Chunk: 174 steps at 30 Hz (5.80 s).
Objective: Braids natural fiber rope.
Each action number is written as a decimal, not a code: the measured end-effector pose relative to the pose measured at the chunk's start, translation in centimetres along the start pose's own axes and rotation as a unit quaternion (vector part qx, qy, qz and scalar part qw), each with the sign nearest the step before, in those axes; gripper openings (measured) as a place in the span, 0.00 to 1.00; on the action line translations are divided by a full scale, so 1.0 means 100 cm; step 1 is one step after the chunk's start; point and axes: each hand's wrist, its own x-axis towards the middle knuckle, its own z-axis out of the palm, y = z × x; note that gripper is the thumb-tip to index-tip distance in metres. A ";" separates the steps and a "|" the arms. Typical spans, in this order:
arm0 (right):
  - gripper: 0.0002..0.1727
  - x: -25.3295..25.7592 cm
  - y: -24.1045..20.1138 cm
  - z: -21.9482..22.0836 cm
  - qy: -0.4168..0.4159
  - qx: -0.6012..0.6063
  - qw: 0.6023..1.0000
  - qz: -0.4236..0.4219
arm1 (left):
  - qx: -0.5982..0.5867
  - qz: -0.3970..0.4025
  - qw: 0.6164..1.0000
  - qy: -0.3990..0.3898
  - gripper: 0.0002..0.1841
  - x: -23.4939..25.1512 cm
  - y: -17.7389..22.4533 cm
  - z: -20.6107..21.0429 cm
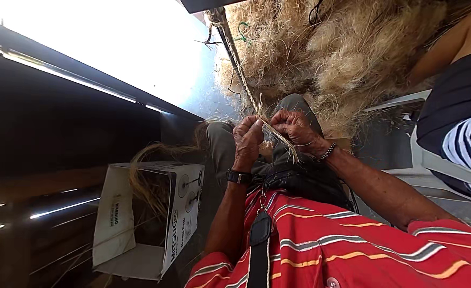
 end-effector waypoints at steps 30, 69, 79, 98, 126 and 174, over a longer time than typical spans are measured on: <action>0.12 0.006 -0.034 0.020 0.009 -0.056 0.991 0.125 | 0.322 0.126 0.933 0.100 0.08 -0.007 -0.003 0.012; 0.04 0.020 0.011 0.013 0.021 0.074 0.995 0.071 | -0.094 -0.235 0.962 0.099 0.08 -0.003 -0.003 -0.008; 0.04 0.019 0.019 0.015 0.021 -0.034 0.999 0.003 | -0.109 -0.283 0.950 0.078 0.09 -0.002 -0.021 -0.012; 0.08 0.019 0.024 0.018 0.049 -0.032 0.998 0.007 | 0.449 0.082 0.889 0.041 0.01 -0.008 0.007 -0.018; 0.06 0.012 0.013 0.003 0.025 -0.148 0.987 -0.053 | 0.399 -0.029 0.915 0.043 0.06 -0.003 0.008 -0.005; 0.05 0.018 -0.008 0.013 0.023 -0.382 0.915 -0.131 | 0.260 -0.058 0.963 0.041 0.06 -0.011 0.011 -0.007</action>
